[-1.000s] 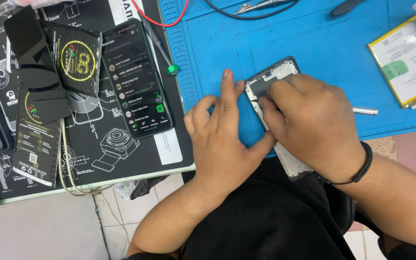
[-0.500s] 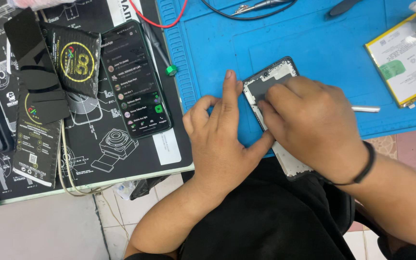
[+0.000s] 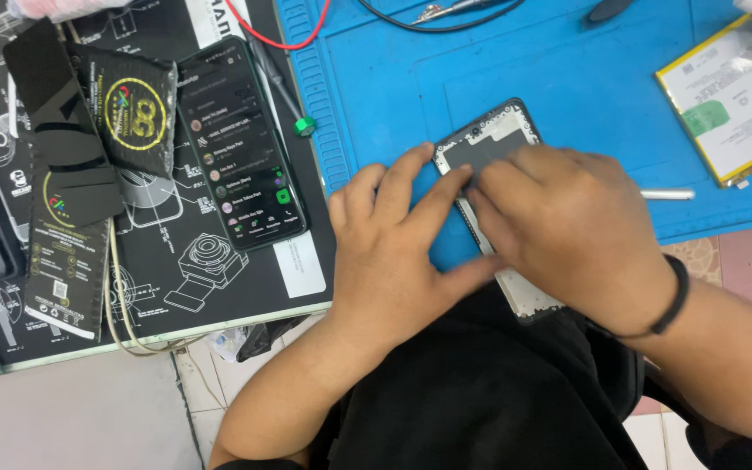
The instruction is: The person uses a metal spudger to carefully pry and separate the edges of a smartphone screen assembly from its frame. They work along the perimeter, lifting the screen slightly to detach it from the chassis.
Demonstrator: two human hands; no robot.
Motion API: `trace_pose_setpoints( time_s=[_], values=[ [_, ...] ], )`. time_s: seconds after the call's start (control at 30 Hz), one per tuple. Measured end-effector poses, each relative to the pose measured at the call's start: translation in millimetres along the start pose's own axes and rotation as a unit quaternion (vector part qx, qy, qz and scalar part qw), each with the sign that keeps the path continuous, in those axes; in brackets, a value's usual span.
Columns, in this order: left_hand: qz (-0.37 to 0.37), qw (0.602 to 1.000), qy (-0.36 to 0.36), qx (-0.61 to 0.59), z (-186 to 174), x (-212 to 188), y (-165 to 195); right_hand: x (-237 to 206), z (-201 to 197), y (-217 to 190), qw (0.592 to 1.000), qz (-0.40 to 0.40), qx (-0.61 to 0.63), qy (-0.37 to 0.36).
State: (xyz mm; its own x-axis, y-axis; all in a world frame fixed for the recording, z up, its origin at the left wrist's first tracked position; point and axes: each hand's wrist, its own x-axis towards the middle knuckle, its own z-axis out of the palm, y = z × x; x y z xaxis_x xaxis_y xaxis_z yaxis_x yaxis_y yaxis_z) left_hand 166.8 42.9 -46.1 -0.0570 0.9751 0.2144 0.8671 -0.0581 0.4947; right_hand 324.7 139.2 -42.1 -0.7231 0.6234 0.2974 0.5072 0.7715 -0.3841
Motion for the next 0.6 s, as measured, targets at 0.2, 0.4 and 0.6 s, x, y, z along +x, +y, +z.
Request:
trace_pose_setpoints(
  time_s=[0.2,0.4,0.6],
  values=[
    [0.036,0.998,-0.045,-0.011,-14.6,2.1,-9.7,-1.5,-2.1,-7.8,1.000,0.010,-0.012,0.019],
    [0.027,0.999,-0.035,-0.014,-12.3,3.1,-11.4,-1.0,-4.1,-14.1,0.999,0.021,-0.026,-0.001],
    [0.021,0.999,-0.031,-0.007,-6.9,6.1,-8.7,-2.8,-5.5,-15.6,0.999,0.014,-0.043,0.016]
  ],
)
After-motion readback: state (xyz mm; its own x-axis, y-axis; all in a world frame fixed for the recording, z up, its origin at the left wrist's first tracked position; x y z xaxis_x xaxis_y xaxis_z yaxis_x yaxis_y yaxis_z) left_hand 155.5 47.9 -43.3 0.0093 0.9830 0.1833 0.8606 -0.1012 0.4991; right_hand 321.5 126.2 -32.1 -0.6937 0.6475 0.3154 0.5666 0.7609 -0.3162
